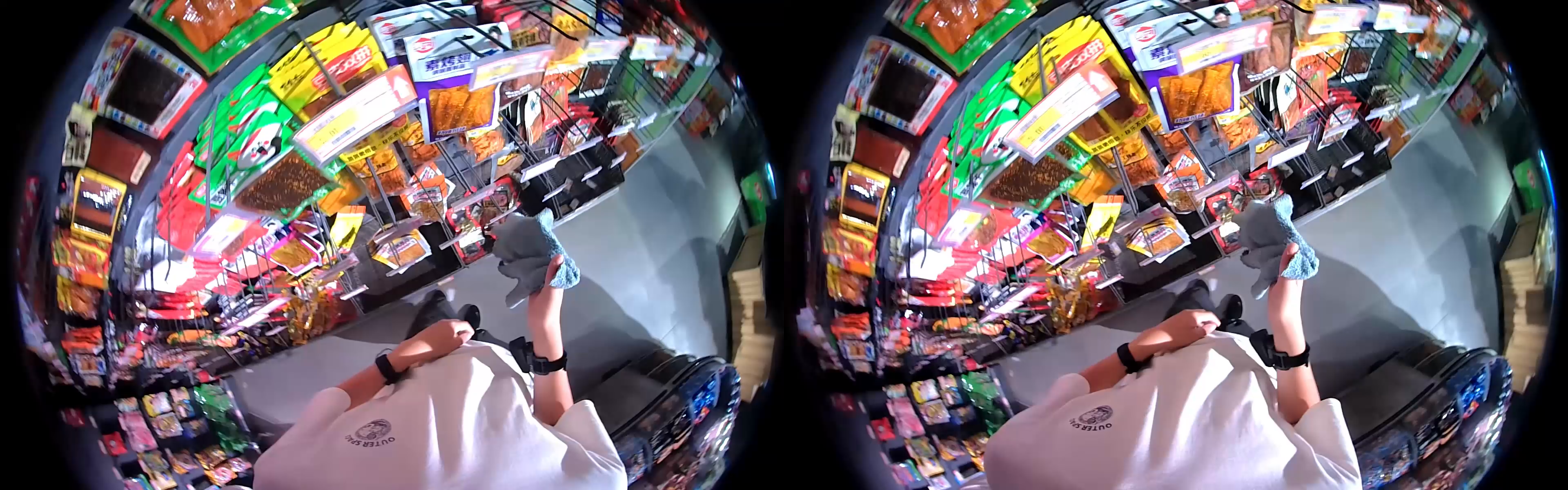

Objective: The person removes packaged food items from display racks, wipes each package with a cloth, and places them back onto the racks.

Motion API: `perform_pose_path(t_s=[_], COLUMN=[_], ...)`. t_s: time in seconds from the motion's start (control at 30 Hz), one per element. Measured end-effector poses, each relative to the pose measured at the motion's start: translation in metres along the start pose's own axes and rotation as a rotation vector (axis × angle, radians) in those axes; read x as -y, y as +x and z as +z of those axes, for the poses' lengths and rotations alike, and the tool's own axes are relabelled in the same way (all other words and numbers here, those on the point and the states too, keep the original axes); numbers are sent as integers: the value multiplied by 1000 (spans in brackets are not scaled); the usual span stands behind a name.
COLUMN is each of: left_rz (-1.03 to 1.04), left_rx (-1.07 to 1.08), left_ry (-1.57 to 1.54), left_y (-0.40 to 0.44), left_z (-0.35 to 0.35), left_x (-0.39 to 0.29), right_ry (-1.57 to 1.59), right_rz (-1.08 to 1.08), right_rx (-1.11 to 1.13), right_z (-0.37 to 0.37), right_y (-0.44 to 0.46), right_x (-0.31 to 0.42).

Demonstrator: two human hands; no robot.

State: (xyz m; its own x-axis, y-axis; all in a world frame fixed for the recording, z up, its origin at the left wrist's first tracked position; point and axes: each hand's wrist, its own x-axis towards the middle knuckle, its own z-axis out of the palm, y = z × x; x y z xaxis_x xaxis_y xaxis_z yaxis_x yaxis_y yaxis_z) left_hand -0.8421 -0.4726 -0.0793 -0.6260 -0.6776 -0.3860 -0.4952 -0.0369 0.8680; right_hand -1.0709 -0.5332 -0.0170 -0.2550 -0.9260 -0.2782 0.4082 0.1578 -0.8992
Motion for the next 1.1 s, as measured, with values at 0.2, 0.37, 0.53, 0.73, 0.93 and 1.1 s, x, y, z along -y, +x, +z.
perform_pose_path(t_s=[0.2,0.37,0.53,0.73,0.93,1.1], left_rz=[204,554,600,482,497,540], left_rx=[-454,-634,-613,-711,-795,-767], left_ry=[-137,294,235,13,130,215], left_y=[20,57,83,79,88,100], left_z=[-67,-113,-130,-152,-165,-144], left_x=[-83,-135,-121,-151,-170,-191], right_ry=[5,-185,-154,-246,-596,-102], right_rz=[15,-42,-167,-206,-326,-41], right_rx=[107,403,362,450,561,733], right_z=[32,68,86,87,80,73], right_y=[3,11,41,56,85,109], right_x=[16,47,45,50,50,47])
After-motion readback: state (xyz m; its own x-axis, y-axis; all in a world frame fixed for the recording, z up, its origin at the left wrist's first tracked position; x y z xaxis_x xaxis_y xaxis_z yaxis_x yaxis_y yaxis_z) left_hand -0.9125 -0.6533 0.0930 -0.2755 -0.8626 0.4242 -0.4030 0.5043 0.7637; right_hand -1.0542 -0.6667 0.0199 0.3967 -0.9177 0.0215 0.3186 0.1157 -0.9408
